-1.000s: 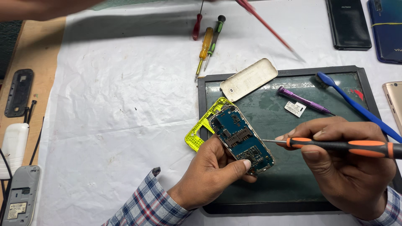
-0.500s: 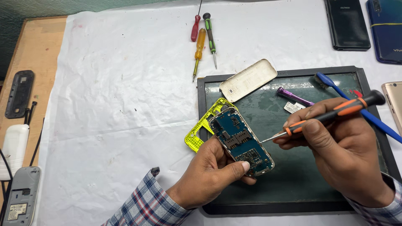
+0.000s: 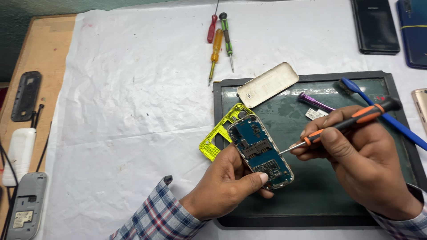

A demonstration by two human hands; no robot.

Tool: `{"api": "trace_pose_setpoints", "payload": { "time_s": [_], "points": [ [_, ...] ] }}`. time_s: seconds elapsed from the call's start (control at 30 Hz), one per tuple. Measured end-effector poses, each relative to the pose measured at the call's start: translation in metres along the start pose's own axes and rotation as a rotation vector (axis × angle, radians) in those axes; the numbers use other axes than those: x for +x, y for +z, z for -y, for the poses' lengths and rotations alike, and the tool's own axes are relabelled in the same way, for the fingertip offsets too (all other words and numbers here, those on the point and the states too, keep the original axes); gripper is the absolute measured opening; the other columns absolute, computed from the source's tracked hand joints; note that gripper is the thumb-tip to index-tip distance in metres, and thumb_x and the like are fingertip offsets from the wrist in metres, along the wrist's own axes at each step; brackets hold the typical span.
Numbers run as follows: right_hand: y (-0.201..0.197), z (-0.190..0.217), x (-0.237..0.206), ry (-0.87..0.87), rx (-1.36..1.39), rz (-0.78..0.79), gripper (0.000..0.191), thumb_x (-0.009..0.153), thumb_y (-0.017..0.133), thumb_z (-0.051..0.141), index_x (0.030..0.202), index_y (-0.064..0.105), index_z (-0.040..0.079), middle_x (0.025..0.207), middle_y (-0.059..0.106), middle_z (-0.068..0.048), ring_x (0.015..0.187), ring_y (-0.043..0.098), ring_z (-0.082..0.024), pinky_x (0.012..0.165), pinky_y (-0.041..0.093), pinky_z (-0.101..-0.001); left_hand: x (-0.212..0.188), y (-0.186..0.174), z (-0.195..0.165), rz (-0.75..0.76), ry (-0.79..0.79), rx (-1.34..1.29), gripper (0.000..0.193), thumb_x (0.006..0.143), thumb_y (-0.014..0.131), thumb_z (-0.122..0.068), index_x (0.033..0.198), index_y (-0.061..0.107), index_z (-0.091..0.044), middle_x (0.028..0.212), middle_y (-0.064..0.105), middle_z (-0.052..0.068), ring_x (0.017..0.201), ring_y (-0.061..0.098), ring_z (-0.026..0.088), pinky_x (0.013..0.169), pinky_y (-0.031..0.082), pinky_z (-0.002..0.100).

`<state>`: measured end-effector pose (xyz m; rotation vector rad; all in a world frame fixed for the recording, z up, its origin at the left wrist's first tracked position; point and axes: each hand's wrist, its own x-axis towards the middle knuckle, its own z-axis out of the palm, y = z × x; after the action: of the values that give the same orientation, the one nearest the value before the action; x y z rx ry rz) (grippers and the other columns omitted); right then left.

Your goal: The person cleans a disassembled feature phone's circuit board with a toothbrush, then uses a screwdriver to pry and work on the board and the yellow housing. They handle the keypad assembly, reattach the board to the housing, and continue brushing the board while holding a paper label marked FBM.

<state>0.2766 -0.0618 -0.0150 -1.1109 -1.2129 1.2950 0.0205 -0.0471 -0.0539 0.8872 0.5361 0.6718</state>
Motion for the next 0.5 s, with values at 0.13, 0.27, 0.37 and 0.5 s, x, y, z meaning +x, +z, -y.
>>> {"api": "trace_pose_setpoints", "payload": {
  "time_s": [0.13,0.27,0.37,0.5],
  "points": [
    [-0.011,-0.005,0.006,0.198,0.011,-0.001,0.028,0.108,0.049,0.022,0.119,0.054,-0.002,0.112,0.065,-0.019,0.101,0.073,-0.027,0.083,0.062,-0.0439,0.001,-0.001,0.003,0.027,-0.001,-0.019,0.043,0.099,0.058,-0.002,0.138,0.039,0.005,0.127,0.063,0.019,0.112,0.068,0.022,0.087,0.064,0.036],
    [-0.015,-0.013,0.012,0.341,0.128,-0.003,0.034,0.114,0.048,0.027,0.121,0.056,-0.005,0.108,0.065,-0.023,0.098,0.071,-0.029,0.081,0.058,-0.043,0.003,-0.002,0.005,0.059,-0.013,0.008,0.041,0.101,0.057,0.0,0.138,0.04,0.006,0.129,0.063,0.019,0.112,0.067,0.021,0.088,0.063,0.035],
    [-0.014,-0.014,0.012,0.325,0.146,-0.004,0.03,0.112,0.048,0.025,0.121,0.054,-0.003,0.112,0.065,-0.019,0.1,0.071,-0.027,0.081,0.058,-0.0423,0.002,-0.002,0.004,0.042,-0.01,-0.012,0.042,0.101,0.057,-0.001,0.138,0.039,0.004,0.128,0.063,0.018,0.112,0.067,0.022,0.087,0.064,0.035],
    [-0.01,-0.008,0.004,0.169,0.063,-0.026,0.025,0.109,0.049,0.02,0.122,0.052,-0.002,0.112,0.066,-0.02,0.101,0.073,-0.029,0.083,0.061,-0.0448,0.002,-0.001,-0.002,0.043,-0.02,-0.024,0.048,0.098,0.058,-0.002,0.14,0.037,0.002,0.13,0.064,0.02,0.114,0.069,0.022,0.085,0.065,0.034]
  ]
}}
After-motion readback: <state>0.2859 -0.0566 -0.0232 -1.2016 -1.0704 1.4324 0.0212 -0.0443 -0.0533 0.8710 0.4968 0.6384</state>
